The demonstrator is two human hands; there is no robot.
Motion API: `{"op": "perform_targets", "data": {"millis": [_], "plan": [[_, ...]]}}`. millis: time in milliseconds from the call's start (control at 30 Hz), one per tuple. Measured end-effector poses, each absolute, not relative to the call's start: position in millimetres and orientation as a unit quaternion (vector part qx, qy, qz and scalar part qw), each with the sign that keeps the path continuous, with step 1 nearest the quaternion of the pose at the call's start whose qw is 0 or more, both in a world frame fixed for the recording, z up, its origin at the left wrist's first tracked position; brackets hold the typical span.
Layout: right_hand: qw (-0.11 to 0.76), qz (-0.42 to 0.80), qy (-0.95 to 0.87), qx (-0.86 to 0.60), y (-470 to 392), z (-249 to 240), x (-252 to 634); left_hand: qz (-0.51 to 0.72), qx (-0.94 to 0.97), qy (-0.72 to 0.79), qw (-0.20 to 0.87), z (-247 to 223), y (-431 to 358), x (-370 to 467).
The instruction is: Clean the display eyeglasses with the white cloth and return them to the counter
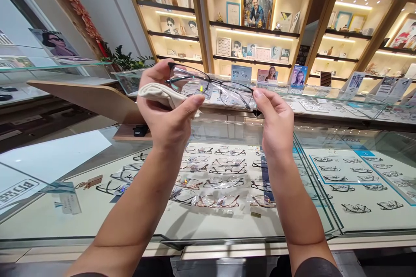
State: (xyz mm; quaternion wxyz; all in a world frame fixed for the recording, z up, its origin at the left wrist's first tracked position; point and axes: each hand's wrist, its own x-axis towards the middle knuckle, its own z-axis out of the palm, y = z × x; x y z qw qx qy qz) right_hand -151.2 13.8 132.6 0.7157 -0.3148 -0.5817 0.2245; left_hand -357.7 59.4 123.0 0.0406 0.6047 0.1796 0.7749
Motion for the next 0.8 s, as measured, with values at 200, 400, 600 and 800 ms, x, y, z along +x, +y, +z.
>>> {"op": "perform_targets", "data": {"millis": [200,400,600,800], "plan": [[0.682,0.161,-0.643,-0.309,7,139,-155,0.721,0.608,0.186,0.277,129,58,-374],[0.564,0.012,-0.769,-0.301,-1,143,-159,0.597,0.626,0.177,0.470,133,51,-369],[0.554,-0.038,-0.775,-0.300,-4,142,-159,0.515,0.628,0.196,0.549,127,52,-360],[0.577,-0.038,-0.766,-0.281,-6,141,-157,0.477,0.626,0.213,0.580,126,52,-359]]}}
